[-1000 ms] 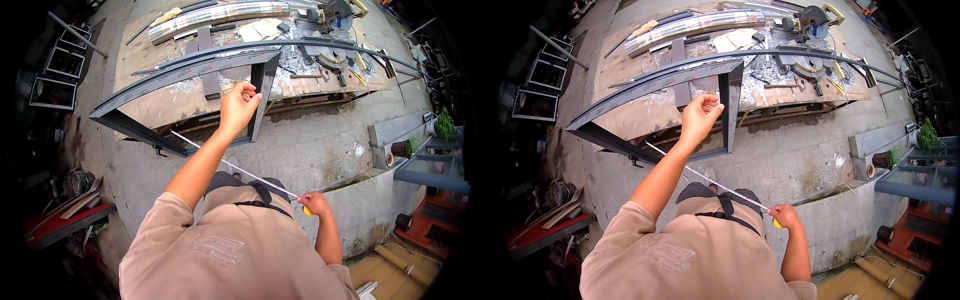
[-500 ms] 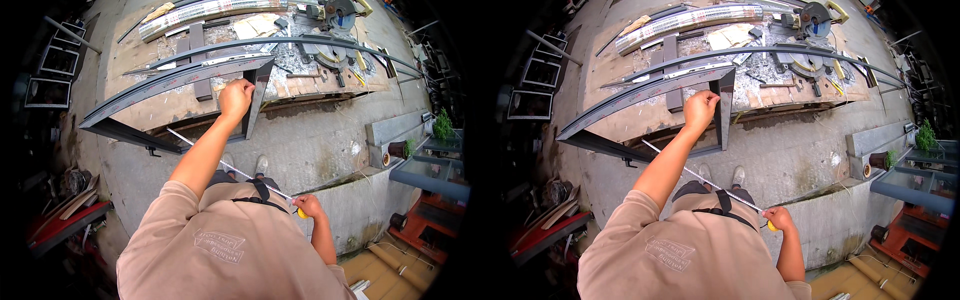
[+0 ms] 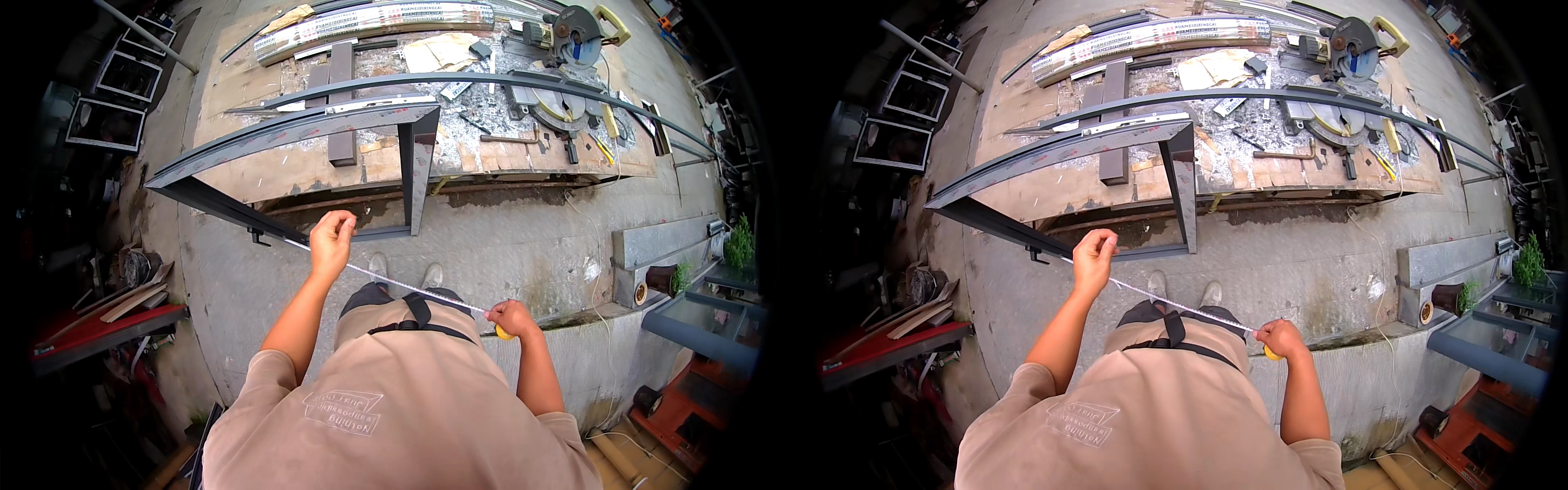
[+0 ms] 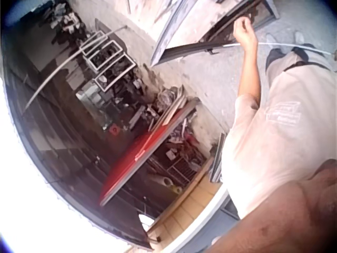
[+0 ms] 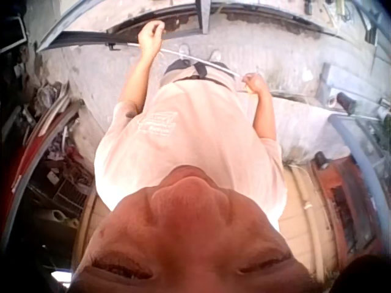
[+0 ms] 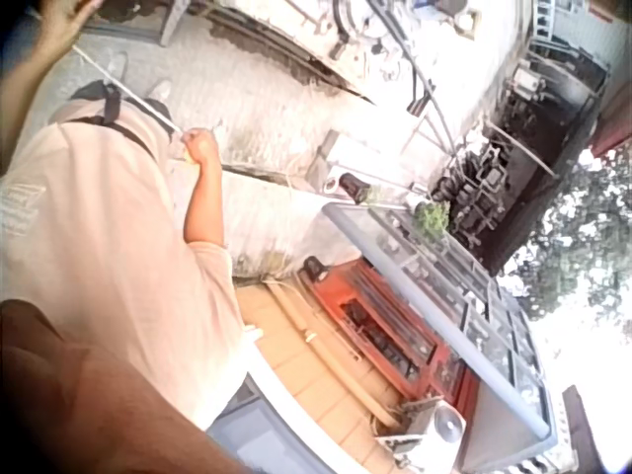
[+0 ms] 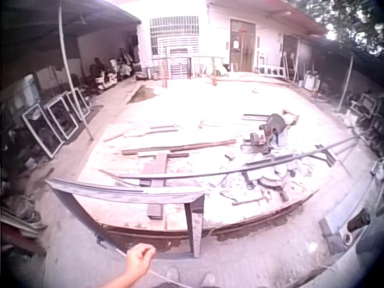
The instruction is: The person measures the interior dimensions of a metal window frame using a tape measure and then positions a metal rail on a miter saw station to measure its length.
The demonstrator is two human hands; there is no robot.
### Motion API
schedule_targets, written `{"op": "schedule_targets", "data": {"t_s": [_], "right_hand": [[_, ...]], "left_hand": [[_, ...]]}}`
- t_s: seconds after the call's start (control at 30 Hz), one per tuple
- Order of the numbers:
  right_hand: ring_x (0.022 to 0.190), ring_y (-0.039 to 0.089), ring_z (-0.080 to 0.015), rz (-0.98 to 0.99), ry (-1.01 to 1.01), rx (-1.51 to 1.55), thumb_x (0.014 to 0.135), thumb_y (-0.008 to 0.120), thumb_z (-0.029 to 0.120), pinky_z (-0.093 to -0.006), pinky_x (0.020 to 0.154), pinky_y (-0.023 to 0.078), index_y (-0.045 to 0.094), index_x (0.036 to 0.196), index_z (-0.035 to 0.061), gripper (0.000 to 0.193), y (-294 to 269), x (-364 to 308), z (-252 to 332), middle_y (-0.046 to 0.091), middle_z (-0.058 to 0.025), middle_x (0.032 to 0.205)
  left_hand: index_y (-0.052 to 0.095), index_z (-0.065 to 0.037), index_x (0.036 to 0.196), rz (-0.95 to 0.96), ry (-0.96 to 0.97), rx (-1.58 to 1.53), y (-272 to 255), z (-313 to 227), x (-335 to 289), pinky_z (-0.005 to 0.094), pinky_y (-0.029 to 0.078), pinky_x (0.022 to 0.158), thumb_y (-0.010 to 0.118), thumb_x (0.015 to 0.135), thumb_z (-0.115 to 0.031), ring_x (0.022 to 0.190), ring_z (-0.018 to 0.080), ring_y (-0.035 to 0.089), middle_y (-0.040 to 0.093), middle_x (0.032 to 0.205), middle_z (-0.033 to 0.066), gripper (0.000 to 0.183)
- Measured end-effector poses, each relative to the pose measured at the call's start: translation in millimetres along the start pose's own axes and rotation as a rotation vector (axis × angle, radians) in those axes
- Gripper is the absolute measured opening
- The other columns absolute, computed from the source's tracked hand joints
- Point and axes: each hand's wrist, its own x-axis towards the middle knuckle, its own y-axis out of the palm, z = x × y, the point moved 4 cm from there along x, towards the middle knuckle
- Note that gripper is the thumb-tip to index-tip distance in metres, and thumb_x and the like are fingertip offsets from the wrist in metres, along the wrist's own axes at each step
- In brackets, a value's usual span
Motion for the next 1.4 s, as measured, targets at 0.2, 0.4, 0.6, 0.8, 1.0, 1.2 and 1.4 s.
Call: {"op": "schedule_targets", "data": {"t_s": [0.2,0.4,0.6,0.8,1.0,1.2,1.4], "right_hand": [[0.086,0.074,-0.0342,0.073,-0.031,-0.036,0.092,0.077,0.046,-0.0432,0.081,0.057,0.083,0.096,0.0066,0.040,-30.4,26.1,17.2,0.078,-0.0177,0.091],[0.080,0.072,-0.0288,0.094,-0.163,-0.023,0.093,0.077,0.047,-0.0403,0.078,0.056,0.082,0.096,0.0046,0.043,-88.2,45.0,78.5,0.076,-0.0166,0.084],[0.074,0.069,-0.0183,0.077,-0.288,-0.013,0.098,0.074,0.045,-0.0367,0.072,0.055,0.081,0.092,0.0010,0.045,-122.5,67.0,123.3,0.076,-0.0118,0.079],[0.071,0.066,-0.0160,0.097,-0.281,-0.074,0.099,0.075,0.045,-0.0355,0.068,0.054,0.080,0.093,-0.0013,0.047,-127.8,72.7,172.0,0.073,-0.0088,0.076],[0.067,0.059,-0.0127,0.092,-0.317,-0.043,0.100,0.074,0.038,-0.0342,0.065,0.049,0.079,0.089,-0.0003,0.040,-123.6,75.9,185.6,0.069,-0.0046,0.071],[0.069,0.063,-0.0150,0.012,-0.341,-0.086,0.100,0.072,0.031,-0.0341,0.066,0.050,0.078,0.086,-0.0012,0.036,-160.7,67.2,192.6,0.070,-0.0064,0.073],[0.068,0.058,-0.0148,-0.251,-0.372,-0.171,0.102,0.072,0.031,-0.0337,0.065,0.047,0.075,0.085,-0.0028,0.038,-225.3,59.5,208.3,0.065,-0.0054,0.072]], "left_hand": [[0.075,-0.003,0.099,0.124,-0.486,0.259,-101.4,180.5,-122.5,0.0348,0.057,0.074,0.066,0.104,-0.025,0.080,0.0183,0.073,0.076,0.091,0.0114,0.024],[0.081,-0.014,0.122,0.859,-1.103,0.959,-188.2,303.8,-290.0,0.0394,0.057,0.087,0.072,0.096,-0.044,0.096,0.0249,0.073,0.080,0.101,0.0101,0.040],[0.072,-0.004,0.124,0.159,-0.776,0.449,-169.0,251.5,-263.9,0.0354,0.059,0.076,0.068,0.102,-0.019,0.083,0.0197,0.073,0.077,0.099,0.0108,0.027],[0.058,-0.005,0.145,-0.098,-0.693,-0.261,-139.2,182.2,-122.6,0.0329,0.058,0.093,0.060,0.105,-0.008,0.103,0.0178,0.069,0.072,0.121,0.0106,0.040],[0.036,-0.006,0.162,-0.264,-0.582,-0.909,-164.2,113.6,-17.4,0.0458,0.052,0.109,0.048,0.112,-0.053,0.132,0.0299,0.061,0.059,0.148,0.0187,0.069],[0.062,-0.012,0.131,-0.418,-0.405,-0.968,-193.6,95.6,51.2,0.0353,0.057,0.093,0.055,0.113,-0.037,0.101,0.0158,0.067,0.067,0.106,0.0017,0.032],[0.063,-0.005,0.127,-0.353,-0.320,-0.938,-192.7,54.6,97.9,0.0332,0.060,0.086,0.058,0.111,-0.029,0.090,0.0168,0.069,0.069,0.108,0.0063,0.029]]}}
